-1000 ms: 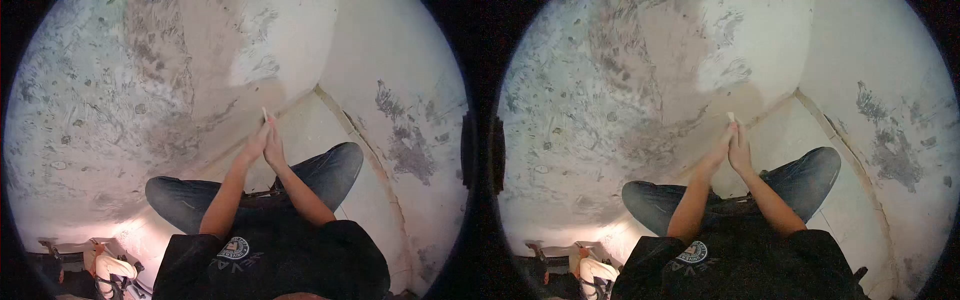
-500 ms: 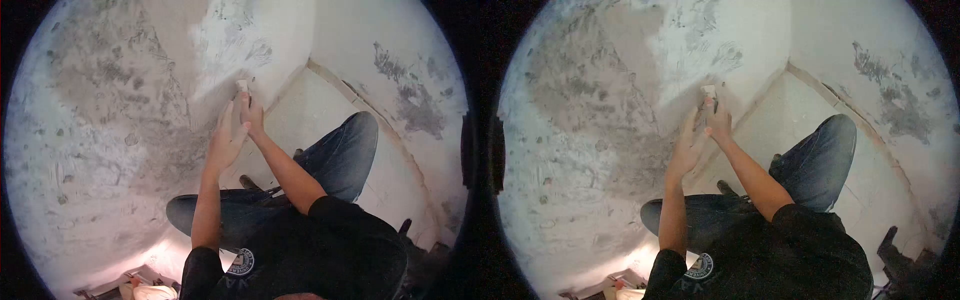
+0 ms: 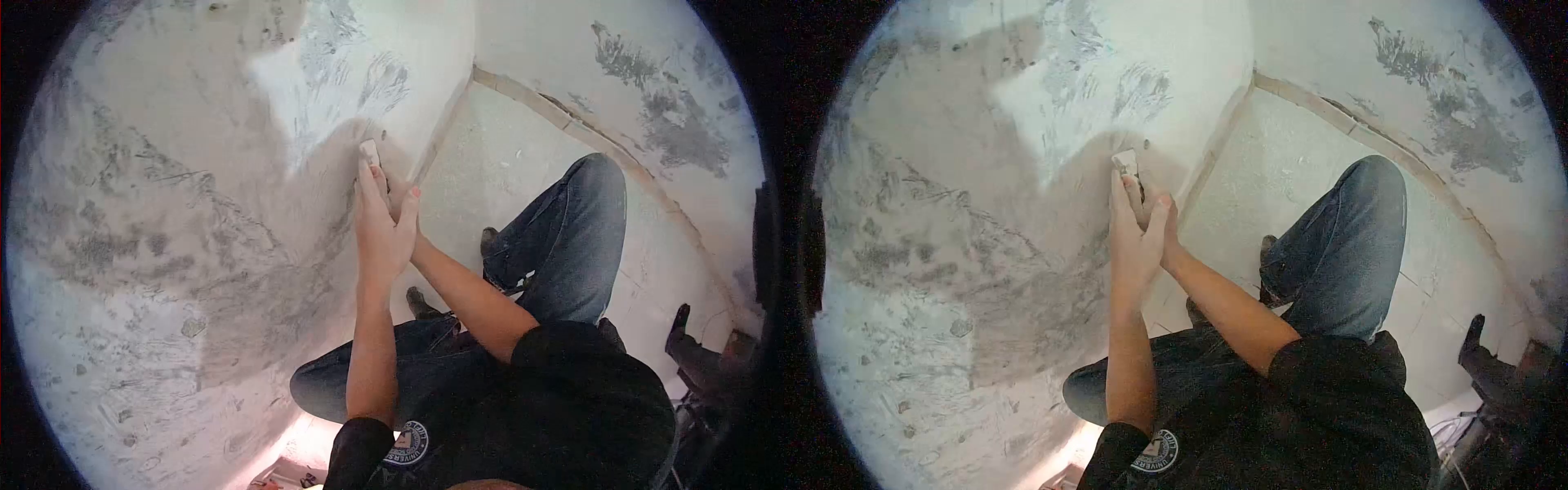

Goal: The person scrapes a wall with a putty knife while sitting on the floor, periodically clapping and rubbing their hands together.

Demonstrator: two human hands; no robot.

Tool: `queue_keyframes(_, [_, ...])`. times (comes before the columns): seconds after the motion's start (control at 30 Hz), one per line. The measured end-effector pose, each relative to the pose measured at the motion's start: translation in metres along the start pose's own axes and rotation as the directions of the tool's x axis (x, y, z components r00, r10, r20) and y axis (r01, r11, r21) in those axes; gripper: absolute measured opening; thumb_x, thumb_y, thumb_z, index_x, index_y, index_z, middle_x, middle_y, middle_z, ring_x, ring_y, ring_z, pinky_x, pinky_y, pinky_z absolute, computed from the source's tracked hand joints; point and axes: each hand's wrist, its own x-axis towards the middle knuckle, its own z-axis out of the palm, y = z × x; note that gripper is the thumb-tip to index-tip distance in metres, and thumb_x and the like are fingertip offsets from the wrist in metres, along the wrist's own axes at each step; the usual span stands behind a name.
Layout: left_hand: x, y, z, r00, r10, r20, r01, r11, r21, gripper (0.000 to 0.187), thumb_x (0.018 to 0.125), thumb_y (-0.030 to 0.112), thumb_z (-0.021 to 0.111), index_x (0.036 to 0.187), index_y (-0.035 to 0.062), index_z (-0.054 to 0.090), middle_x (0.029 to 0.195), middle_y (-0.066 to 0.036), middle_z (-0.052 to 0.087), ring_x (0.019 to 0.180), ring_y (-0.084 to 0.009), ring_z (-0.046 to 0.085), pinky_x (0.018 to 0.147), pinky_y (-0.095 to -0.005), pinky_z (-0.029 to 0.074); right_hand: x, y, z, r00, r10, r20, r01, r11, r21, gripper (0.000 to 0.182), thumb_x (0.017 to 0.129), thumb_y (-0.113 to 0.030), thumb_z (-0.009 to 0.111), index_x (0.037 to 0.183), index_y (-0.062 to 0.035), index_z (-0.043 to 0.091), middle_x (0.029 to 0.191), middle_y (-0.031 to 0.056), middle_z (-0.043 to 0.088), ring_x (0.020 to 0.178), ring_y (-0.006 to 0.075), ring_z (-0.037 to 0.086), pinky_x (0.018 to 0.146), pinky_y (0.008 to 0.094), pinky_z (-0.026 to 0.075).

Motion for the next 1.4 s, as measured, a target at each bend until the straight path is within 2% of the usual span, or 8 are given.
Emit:
queue_keyframes(0.23, [0.013, 0.008, 0.01, 0.992, -0.06, -0.108, 0.069, 0.994, 0.079, 0.078, 0.093, 0.025, 0.064, 0.15, -0.0069, 0.023, 0.145, -0.033, 0.041, 0.138, -0.0408, 0.041, 0.113, -0.0438, 0.032, 0.004, -0.054, -0.027, 0.931, 0.131, 0.342, -0.069, 0.98, -0.186, 0.049, 0.105, -0.027, 0.047, 0.147, -0.0027, 0.037, 0.126, 0.004, 0.053, 0.114, 0.0157, 0.051, 0.097, 0.0292, 0.043])
queue_keyframes(0.27, [0.011, 0.011, 0.014, 0.991, -0.056, -0.12, 0.068, 0.992, 0.104, 0.076, 0.093, 0.026, 0.064, 0.149, -0.0064, 0.024, 0.144, -0.032, 0.042, 0.136, -0.0412, 0.042, 0.112, -0.0438, 0.033, 0.013, -0.13, -0.033, 0.802, 0.479, 0.356, -0.58, 0.766, 0.276, 0.062, 0.102, -0.036, 0.051, 0.155, -0.0102, 0.03, 0.137, 0.007, 0.057, 0.114, 0.0201, 0.059, 0.088, 0.0335, 0.049])
queue_keyframes(0.4, [0.012, 0.012, 0.011, 0.987, -0.1, -0.127, 0.116, 0.985, 0.125, 0.073, 0.094, 0.026, 0.062, 0.149, -0.0063, 0.025, 0.144, -0.032, 0.042, 0.136, -0.0417, 0.043, 0.112, -0.044, 0.033, 0.005, -0.103, -0.019, 0.859, 0.343, 0.38, -0.351, -0.145, 0.925, 0.064, 0.1, -0.03, 0.057, 0.154, -0.0072, 0.031, 0.136, 0.0068, 0.057, 0.111, 0.0175, 0.059, 0.085, 0.0299, 0.05])
queue_keyframes(0.47, [0.014, 0.013, 0.009, 0.986, -0.113, -0.12, 0.128, 0.984, 0.125, 0.072, 0.095, 0.026, 0.061, 0.148, -0.0063, 0.026, 0.144, -0.032, 0.043, 0.135, -0.042, 0.043, 0.111, -0.0441, 0.034, 0.026, -0.114, -0.038, 0.909, 0.317, 0.27, -0.36, 0.924, 0.13, 0.058, 0.099, -0.031, 0.057, 0.148, -0.0036, 0.039, 0.142, 0.0085, 0.051, 0.12, 0.0151, 0.052, 0.092, 0.0293, 0.047])
queue_keyframes(0.57, [0.016, 0.012, 0.006, 0.973, -0.186, -0.136, 0.202, 0.972, 0.12, 0.07, 0.095, 0.026, 0.06, 0.148, -0.0062, 0.027, 0.143, -0.032, 0.043, 0.135, -0.0425, 0.043, 0.111, -0.0443, 0.034, -0.002, -0.087, -0.015, 0.984, 0.144, 0.1, -0.175, 0.79, 0.588, 0.048, 0.098, -0.03, 0.059, 0.136, -0.0011, 0.051, 0.126, 0.0084, 0.062, 0.105, 0.0147, 0.06, 0.084, 0.0311, 0.051])
queue_keyframes(0.7, [0.025, 0.011, 0.009, 0.967, -0.215, -0.136, 0.234, 0.961, 0.144, 0.067, 0.096, 0.026, 0.059, 0.147, -0.0062, 0.028, 0.143, -0.032, 0.044, 0.134, -0.043, 0.044, 0.11, -0.0445, 0.035, 0.022, -0.126, -0.033, 0.957, 0.269, 0.105, -0.255, 0.958, -0.129, 0.03, 0.094, -0.026, 0.063, 0.112, -0.0026, 0.063, 0.098, 0.0117, 0.069, 0.083, 0.0224, 0.067, 0.071, 0.035, 0.051])
queue_keyframes(1.1, [0.056, 0.015, 0.044, 0.973, -0.081, -0.215, 0.148, 0.937, 0.317, 0.04, 0.101, 0.017, 0.047, 0.129, -0.0114, 0.044, 0.117, -0.033, 0.058, 0.113, -0.0456, 0.057, 0.096, -0.0458, 0.044, 0.039, -0.106, -0.043, 0.999, -0.038, -0.018, 0.036, 0.995, -0.097, 0.026, 0.09, -0.02, 0.062, 0.113, -0.0077, 0.064, 0.086, 0.0089, 0.069, 0.075, 0.0208, 0.066, 0.07, 0.0343, 0.051])
queue_keyframes(1.4, [0.076, 0.002, 0.054, 0.984, 0.009, -0.179, 0.076, 0.884, 0.461, 0.04, 0.103, 0.019, 0.044, 0.128, -0.0117, 0.046, 0.117, -0.034, 0.059, 0.11, -0.0452, 0.059, 0.093, -0.0466, 0.045, 0.053, -0.107, -0.051, 0.979, 0.202, -0.005, -0.201, 0.973, -0.117, 0.055, 0.089, -0.023, 0.066, 0.137, -0.0044, 0.045, 0.087, 0.0118, 0.07, 0.076, 0.0237, 0.067, 0.068, 0.0356, 0.051])
